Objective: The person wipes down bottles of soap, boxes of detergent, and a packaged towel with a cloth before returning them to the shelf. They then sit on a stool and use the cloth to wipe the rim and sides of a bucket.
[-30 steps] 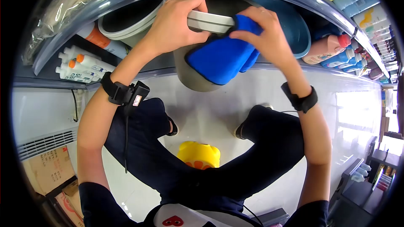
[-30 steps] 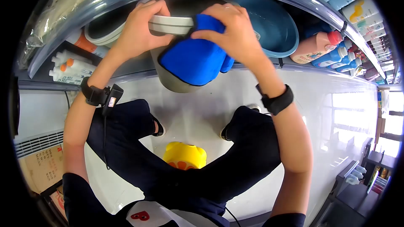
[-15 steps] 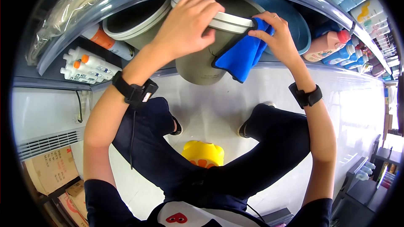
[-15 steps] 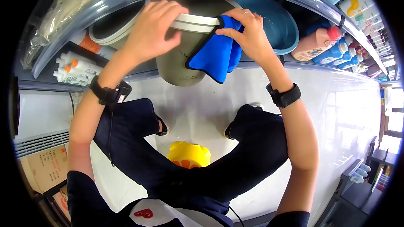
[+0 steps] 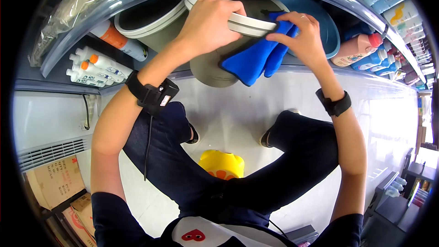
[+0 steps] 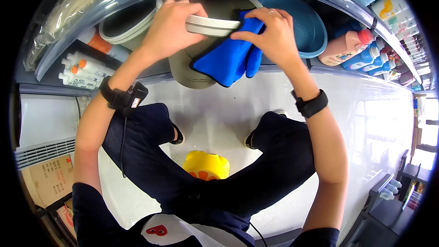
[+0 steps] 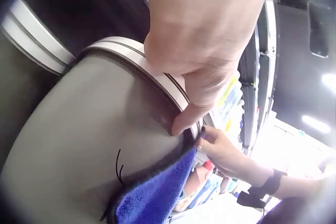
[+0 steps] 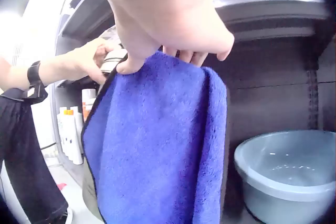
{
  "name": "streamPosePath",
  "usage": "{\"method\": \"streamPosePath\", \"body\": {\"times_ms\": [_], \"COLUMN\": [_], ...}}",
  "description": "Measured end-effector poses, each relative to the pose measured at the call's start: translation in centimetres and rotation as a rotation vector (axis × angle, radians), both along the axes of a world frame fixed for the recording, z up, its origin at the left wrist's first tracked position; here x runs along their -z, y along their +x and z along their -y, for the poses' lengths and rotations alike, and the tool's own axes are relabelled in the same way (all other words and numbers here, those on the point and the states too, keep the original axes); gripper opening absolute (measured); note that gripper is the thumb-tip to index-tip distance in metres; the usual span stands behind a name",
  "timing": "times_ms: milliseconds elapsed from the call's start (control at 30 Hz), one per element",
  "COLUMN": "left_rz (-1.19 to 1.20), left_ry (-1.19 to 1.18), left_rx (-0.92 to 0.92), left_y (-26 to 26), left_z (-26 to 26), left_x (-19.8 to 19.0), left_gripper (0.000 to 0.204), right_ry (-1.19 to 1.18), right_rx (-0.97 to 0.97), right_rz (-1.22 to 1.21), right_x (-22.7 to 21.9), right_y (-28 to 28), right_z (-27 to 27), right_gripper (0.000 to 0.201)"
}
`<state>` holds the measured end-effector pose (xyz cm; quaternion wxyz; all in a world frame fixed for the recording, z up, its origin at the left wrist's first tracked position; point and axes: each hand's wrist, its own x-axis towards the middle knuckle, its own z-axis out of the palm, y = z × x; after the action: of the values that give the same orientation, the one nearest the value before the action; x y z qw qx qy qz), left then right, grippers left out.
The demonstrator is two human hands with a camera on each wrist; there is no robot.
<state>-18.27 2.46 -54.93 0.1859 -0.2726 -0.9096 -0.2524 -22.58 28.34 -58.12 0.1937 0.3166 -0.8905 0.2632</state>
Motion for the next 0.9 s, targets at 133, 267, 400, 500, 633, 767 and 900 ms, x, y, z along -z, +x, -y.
{"method": "streamPosePath", "body": {"times_ms": [133, 267, 400, 500, 633, 767, 900], "left_rz": [-0.005, 0.033, -0.062, -0.155, -0.211, -0.254, -0.229], "left_ry": [0.067, 0.086, -0.002, -0.106, -0.203, -0.25, -0.181], "left_rx": [0.024, 0.095, 0.069, 0.059, -0.043, -0.047, 0.016], "left_y": [-0.1, -1.2, -1.7, -1.0, -0.7, -0.5, -0.9], "left_z": [1.6, 3.8, 3.9, 1.9, -0.2, -1.1, -0.4], "left_x": [0.7, 0.6, 0.7, 0.8, 1.6, 2.0, 1.7], "left_gripper": [0.027, 0.031, 0.038, 0.048, 0.046, 0.046, 0.042], "right_ry": [0.127, 0.076, -0.069, -0.117, -0.128, -0.076, -0.013], "right_rx": [-0.051, -0.102, -0.092, -0.035, 0.035, 0.067, 0.027], "right_rz": [0.034, -0.016, 0.024, 0.05, 0.026, -0.049, 0.013], "right_x": [-0.1, 0.4, 1.1, 1.4, 1.0, 0.7, -0.5], "right_y": [-0.8, -1.0, -1.8, -2.1, -0.3, 0.9, 0.7], "right_z": [-2.5, -2.6, -1.2, -0.7, 1.6, 3.2, 2.8], "right_gripper": [0.049, 0.047, 0.047, 0.05, 0.05, 0.048, 0.042]}}
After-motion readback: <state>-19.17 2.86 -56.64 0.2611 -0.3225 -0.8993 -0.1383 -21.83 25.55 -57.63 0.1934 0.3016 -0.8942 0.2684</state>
